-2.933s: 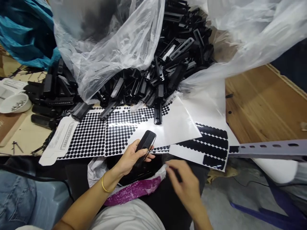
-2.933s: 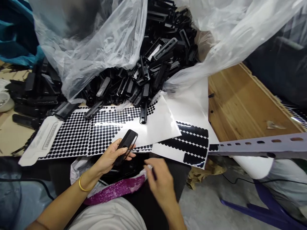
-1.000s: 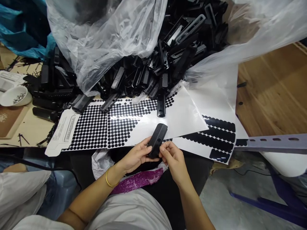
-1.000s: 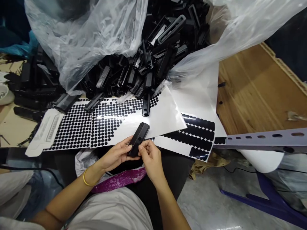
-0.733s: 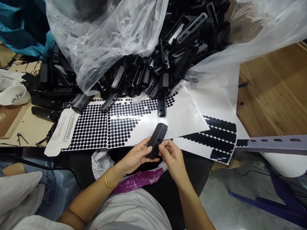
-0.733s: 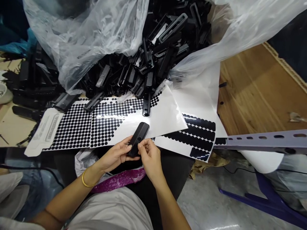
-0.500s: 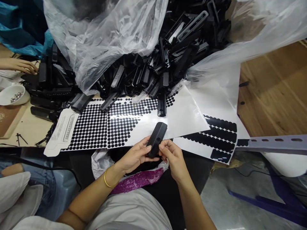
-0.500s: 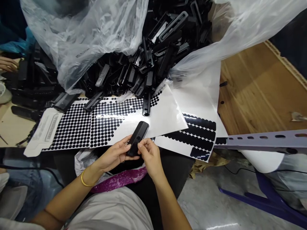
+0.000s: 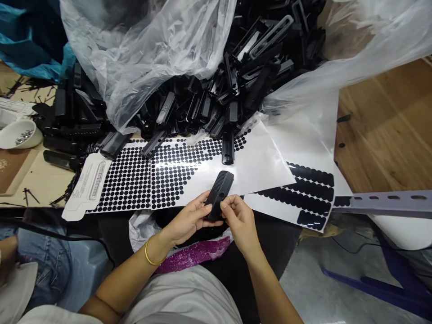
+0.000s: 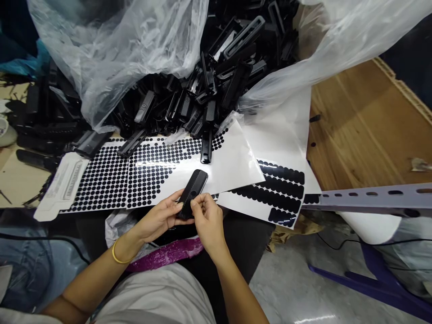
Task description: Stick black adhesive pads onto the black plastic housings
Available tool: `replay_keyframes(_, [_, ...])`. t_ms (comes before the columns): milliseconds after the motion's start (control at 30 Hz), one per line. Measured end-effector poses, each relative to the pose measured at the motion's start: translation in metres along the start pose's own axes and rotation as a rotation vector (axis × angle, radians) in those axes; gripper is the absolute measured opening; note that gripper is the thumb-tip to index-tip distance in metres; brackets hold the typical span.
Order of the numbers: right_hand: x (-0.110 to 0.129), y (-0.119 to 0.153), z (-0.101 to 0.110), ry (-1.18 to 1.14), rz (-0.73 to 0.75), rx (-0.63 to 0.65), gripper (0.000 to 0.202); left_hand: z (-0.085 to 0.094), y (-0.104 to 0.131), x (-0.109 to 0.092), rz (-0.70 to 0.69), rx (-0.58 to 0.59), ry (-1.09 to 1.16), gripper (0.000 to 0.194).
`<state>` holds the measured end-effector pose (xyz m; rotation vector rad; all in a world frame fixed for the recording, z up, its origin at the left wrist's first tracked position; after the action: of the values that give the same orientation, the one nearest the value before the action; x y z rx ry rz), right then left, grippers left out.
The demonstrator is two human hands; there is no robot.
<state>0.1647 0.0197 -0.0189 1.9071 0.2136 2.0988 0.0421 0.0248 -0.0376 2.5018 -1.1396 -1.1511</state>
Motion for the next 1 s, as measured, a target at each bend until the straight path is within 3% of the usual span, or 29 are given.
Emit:
replay_keyframes(667, [0.005,0.000,-0.007,0.146,0.095,-0.027,0.014,-0.003,0.002,-0.008,-0.045,-0.095,-0.244,0.051])
replay_keyframes(1000, [-0.001,0.001,-0.010,0.467,0.211,-0.040,0.008,0.003,0.000,-0.001,-0.073,-0.092,-0.293,0.048])
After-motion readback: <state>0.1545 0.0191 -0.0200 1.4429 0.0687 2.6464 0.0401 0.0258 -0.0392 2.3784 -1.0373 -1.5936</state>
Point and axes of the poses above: each hand's wrist, its own y-axis away from the middle knuckle, its own z-axis out of the back of the hand, x = y × z, the point moved 4 cm from there along -y, towards the middle knuckle, and after that the axes turned 2 degrees about -y, right-handed, at the moved point
